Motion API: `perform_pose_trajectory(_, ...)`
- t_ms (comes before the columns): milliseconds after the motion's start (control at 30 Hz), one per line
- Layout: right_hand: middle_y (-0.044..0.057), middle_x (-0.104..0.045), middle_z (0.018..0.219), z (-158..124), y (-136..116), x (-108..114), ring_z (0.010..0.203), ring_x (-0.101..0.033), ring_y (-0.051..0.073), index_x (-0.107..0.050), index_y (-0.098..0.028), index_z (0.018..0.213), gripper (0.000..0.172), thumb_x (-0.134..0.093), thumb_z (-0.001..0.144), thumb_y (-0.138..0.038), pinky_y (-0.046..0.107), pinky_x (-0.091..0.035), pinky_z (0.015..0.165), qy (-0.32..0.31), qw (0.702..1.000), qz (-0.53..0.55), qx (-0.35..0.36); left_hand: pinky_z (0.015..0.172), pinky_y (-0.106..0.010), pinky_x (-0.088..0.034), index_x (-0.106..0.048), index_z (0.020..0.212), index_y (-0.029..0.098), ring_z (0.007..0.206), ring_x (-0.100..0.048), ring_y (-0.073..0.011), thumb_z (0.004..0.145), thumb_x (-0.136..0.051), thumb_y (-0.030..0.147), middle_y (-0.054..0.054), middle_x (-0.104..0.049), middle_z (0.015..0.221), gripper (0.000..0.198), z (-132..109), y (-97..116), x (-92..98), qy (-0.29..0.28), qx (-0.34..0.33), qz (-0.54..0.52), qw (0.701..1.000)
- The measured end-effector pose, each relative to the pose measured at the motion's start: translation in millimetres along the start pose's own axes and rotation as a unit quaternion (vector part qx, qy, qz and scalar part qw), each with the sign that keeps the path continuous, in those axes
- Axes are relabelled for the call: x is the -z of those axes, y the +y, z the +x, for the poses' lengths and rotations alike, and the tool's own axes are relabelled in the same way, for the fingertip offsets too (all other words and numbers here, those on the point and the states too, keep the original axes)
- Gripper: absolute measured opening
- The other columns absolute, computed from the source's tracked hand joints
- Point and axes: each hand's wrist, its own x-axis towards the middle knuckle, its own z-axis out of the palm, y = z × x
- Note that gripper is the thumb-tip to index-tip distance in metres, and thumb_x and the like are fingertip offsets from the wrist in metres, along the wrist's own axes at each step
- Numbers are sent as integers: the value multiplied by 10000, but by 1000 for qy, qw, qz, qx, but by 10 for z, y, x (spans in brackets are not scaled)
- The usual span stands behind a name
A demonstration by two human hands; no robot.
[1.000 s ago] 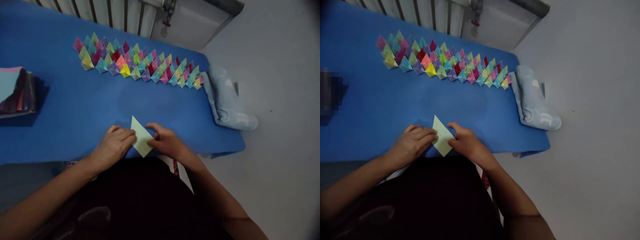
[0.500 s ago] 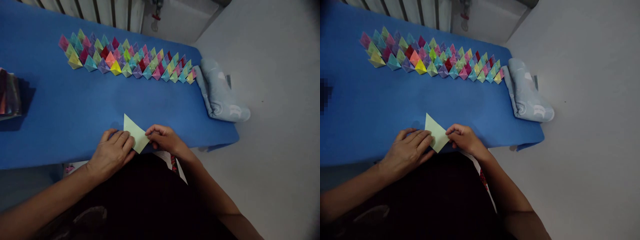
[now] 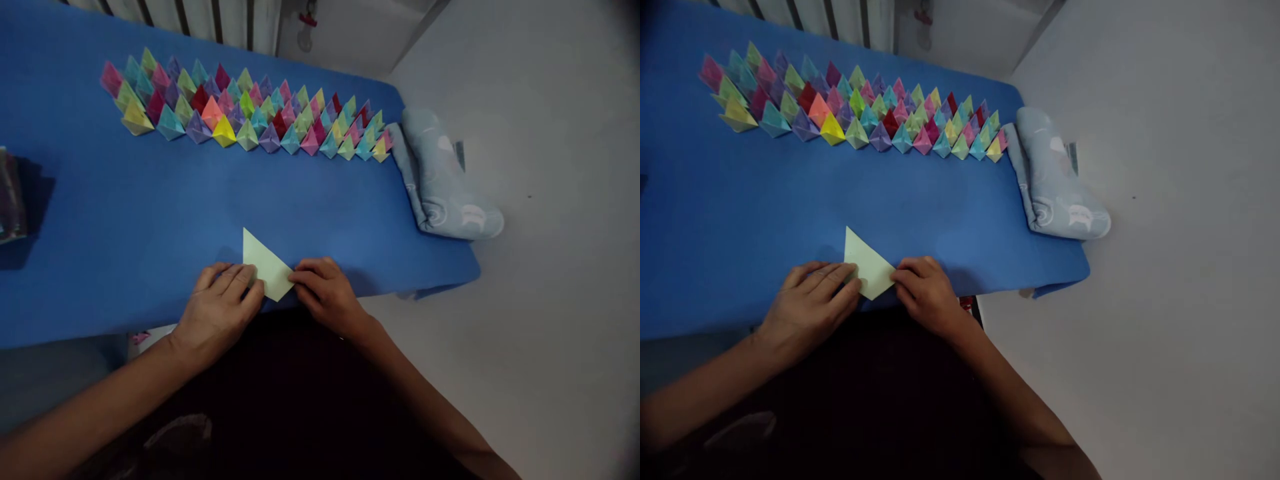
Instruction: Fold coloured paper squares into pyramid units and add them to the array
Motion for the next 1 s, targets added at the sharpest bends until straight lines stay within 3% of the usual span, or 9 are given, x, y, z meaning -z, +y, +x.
perform_pose_trajectory(367,81,-688,1012,28,26,-17,941,-638,191,-688,-191,916,127,-562,937,-191,370,-511,861,31,997,22,-64,865,-461,-481,-674,926,175,924,-704,-270,946,-528,169,-100,-754,1078,148,33,-52,-7,23,37,-32,999)
perform_pose_trajectory(800,92,-683,1041,96,-37,8,984,-635,216,-662,-201,835,124,-568,913,-181,403,-516,877,36,991,34,-127,848,-458,-447,-656,840,208,934,-658,-263,948,-526,247,-79,-728,1042,174,75,-102,-59,4,144,-131,981)
perform_pose_trajectory(1000,91,-683,1031,118,-58,-10,978,-633,219,-647,-197,793,107,-592,881,-166,396,-517,864,42,987,30,-151,848,-456,-434,-622,814,219,947,-640,-257,949,-540,275,-72,-711,1070,167,48,-121,-95,-1,158,-130,979)
